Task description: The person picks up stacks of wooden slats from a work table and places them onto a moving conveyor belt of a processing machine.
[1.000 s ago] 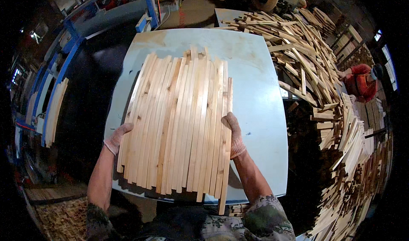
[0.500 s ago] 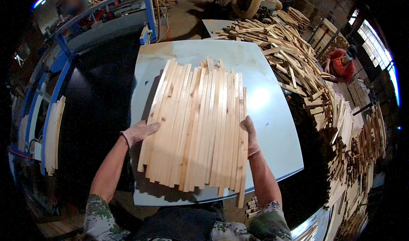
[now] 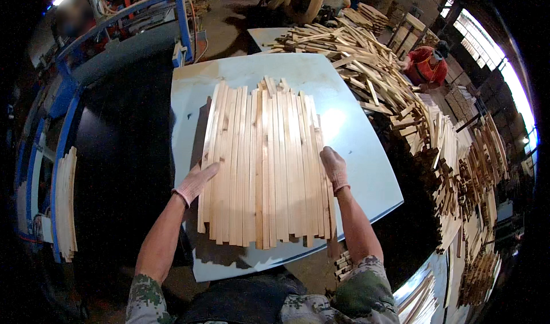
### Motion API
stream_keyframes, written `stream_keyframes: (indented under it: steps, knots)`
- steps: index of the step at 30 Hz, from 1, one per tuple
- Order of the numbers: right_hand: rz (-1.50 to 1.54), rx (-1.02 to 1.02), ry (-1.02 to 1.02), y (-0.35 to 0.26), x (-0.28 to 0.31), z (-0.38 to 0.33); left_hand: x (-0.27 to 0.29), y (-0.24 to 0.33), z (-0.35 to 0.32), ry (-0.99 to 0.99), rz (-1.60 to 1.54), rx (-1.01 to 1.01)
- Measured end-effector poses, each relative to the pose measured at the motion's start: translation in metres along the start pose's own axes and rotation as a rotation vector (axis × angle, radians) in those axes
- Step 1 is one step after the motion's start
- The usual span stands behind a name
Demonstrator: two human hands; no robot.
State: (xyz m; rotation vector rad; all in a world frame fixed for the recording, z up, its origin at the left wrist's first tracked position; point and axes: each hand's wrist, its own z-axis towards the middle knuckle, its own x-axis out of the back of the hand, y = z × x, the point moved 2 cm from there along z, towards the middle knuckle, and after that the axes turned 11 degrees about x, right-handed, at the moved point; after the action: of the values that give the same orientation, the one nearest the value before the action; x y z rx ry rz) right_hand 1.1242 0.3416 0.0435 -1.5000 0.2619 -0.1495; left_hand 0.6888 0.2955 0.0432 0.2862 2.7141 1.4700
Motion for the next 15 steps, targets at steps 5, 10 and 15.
stream_keyframes:
  steps: [5, 10, 15]
  knots:
    - [-0.169, -0.145, -0.074, -0.016, 0.025, -0.01, -0.009, 0.014, 0.003, -0.04, 0.053, 0.03]
    - [-0.621, -0.108, -0.341, -0.047, 0.012, -0.017, -0.016, 0.04, -0.017, -0.025, 0.103, 0.1]
    - [-0.591, -0.15, -0.347, -0.054, 0.004, -0.02, -0.022, 0.058, -0.03, -0.009, 0.186, 0.027]
